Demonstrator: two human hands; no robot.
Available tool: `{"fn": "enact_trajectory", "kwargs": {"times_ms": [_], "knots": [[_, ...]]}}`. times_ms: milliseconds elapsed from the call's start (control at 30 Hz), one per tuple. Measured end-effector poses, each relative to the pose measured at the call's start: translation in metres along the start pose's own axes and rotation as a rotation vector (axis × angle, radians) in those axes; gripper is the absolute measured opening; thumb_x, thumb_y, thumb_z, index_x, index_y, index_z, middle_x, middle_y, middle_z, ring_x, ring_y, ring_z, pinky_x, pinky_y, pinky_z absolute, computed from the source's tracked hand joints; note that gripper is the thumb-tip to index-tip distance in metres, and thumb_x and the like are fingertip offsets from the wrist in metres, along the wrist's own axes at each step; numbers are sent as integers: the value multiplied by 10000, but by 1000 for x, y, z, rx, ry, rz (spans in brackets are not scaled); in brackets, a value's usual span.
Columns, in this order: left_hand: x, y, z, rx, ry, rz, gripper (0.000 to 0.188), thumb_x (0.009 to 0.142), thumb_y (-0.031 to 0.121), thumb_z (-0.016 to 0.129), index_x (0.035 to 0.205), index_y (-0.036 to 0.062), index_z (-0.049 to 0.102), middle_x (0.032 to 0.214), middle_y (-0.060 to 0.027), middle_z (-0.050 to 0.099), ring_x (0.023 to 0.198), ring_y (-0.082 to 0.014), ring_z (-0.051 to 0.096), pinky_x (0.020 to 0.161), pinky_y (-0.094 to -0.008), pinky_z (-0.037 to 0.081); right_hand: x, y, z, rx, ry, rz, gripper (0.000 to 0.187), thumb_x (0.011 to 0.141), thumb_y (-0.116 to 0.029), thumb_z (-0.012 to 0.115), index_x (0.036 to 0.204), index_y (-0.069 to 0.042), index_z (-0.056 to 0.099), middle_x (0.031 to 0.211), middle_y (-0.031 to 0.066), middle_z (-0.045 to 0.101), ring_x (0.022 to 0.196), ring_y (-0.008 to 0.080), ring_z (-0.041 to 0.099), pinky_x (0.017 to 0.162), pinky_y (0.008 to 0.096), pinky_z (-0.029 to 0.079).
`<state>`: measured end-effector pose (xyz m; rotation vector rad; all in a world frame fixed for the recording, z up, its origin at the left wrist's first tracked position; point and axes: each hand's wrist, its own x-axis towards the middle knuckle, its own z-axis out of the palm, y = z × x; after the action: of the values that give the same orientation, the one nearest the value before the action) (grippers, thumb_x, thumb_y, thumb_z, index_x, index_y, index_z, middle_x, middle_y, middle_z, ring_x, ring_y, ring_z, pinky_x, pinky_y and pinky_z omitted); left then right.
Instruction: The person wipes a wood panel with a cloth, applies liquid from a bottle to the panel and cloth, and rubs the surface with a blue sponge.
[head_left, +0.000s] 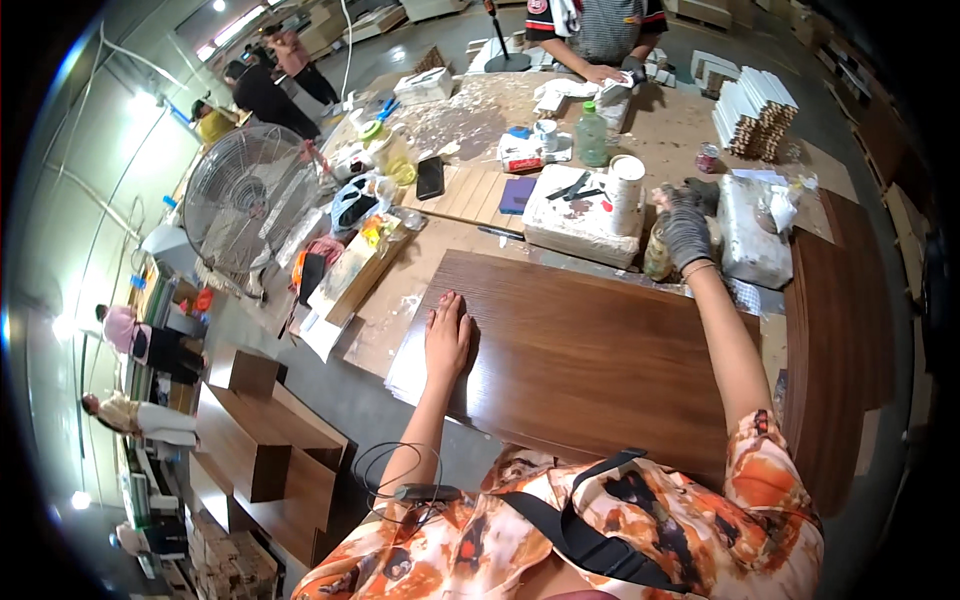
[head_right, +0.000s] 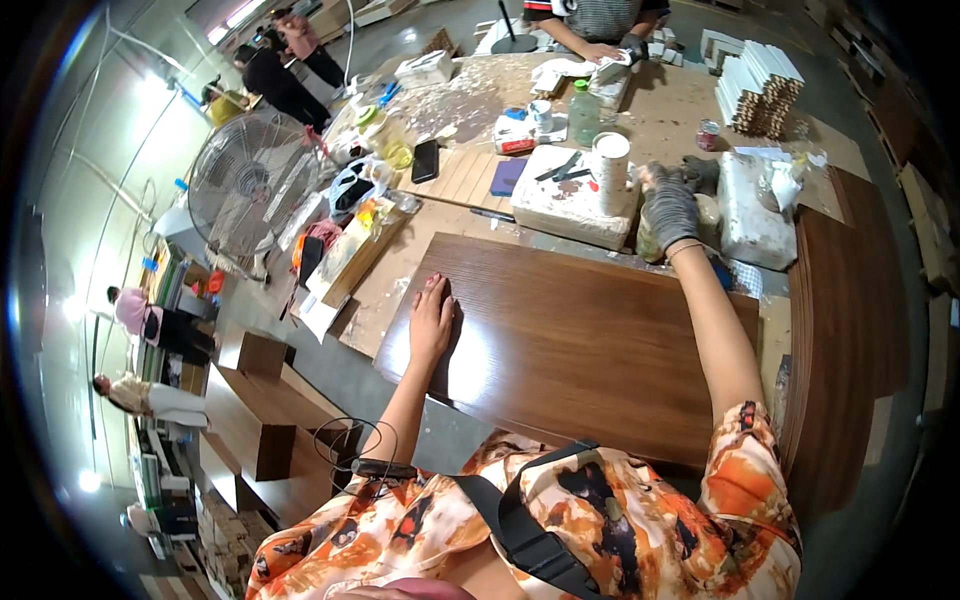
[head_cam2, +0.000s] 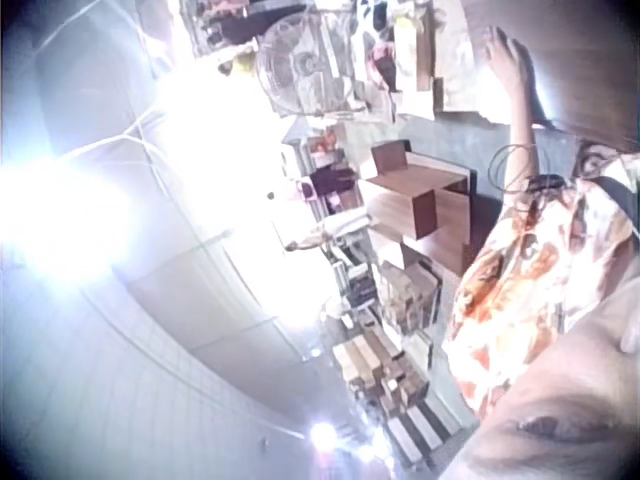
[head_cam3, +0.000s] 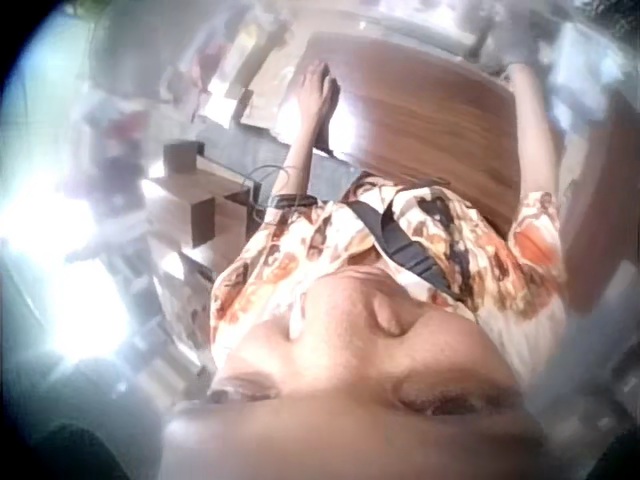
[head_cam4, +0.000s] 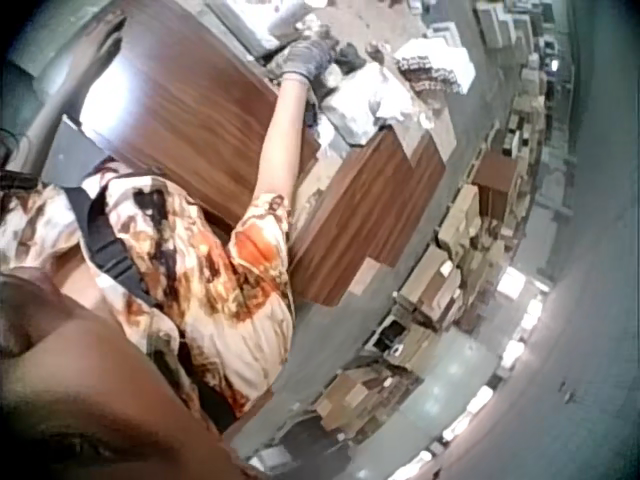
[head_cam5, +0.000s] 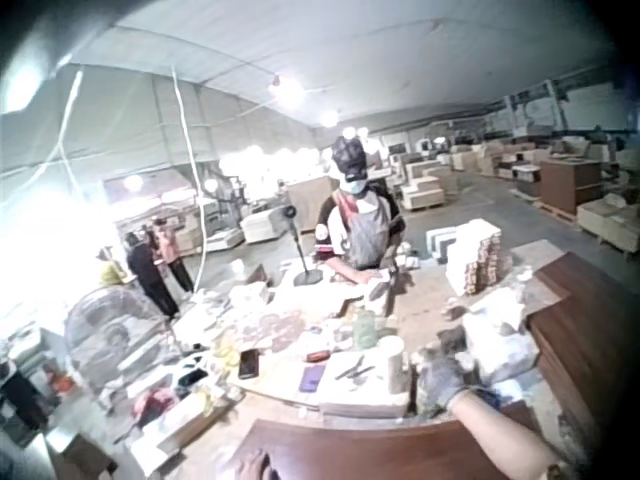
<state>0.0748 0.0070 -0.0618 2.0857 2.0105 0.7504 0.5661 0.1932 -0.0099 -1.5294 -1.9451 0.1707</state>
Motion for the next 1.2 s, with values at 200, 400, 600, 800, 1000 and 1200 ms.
{"fn": "enact_trajectory", "kwargs": {"times_ms": [200, 400, 600, 800, 1000, 1200], "knots": [[0, -6, 1, -15, -5, -4, 493, 1068, 272, 503, 1513, 58, 496, 1610, -142, 459, 1521, -300, 383, 1256, -494, 253, -11, -23, 5, -440, -112, 293, 472, 938, -332, 650, 1390, -216, 581, 1356, 249, 580, 1173, 454, 624, 974, 540, 531], [-7, -5, -6, -12, -21, -6, 498, 1070, 286, 498, 1506, 46, 508, 1614, -140, 456, 1522, -283, 386, 1254, -477, 250, 10, -10, -1, -541, -240, 228, 405, 877, -312, 698, 1245, -149, 652, 1322, 185, 643, 1176, 377, 645, 979, 525, 534], [11, 6, 26, -814, 285, -169, 151, 962, 122, 740, 1076, 64, 660, 861, -23, 588, 773, -131, 578, 705, -283, 500, 16, 6, 16, -434, -54, 271, 401, 868, -255, 731, 1238, -136, 630, 1348, 201, 609, 1258, 418, 578, 1037, 530, 497], [49, 207, -76, -1899, -523, -603, 383, 951, 26, 645, 698, 179, 402, 559, 68, 248, 432, -72, 201, 401, -263, 149, 8, -49, 9, -522, -195, 282, 521, 913, -324, 690, 1377, -119, 572, 1405, 237, 591, 1347, 422, 537, 1048, 506, 497], [39, 290, -96, -1792, -790, -242, 441, 897, -48, 588, 651, 166, 292, 541, 45, 327, 444, -80, 252, 445, -264, 216, -2, 47, -3, -322, -119, 309, 485, 871, -275, 730, 1297, -92, 591, 1302, 261, 605, 1202, 432, 608, 975, 529, 528], [5, 277, -116, -1808, -868, -72, 483, 919, -25, 611, 641, 153, 258, 543, 40, 348, 455, -64, 297, 489, -260, 315, -3, -37, 6, -401, 6, 252, 357, 875, -236, 696, 1192, -84, 634, 1217, 258, 632, 1130, 434, 639, 951, 536, 533]]}}
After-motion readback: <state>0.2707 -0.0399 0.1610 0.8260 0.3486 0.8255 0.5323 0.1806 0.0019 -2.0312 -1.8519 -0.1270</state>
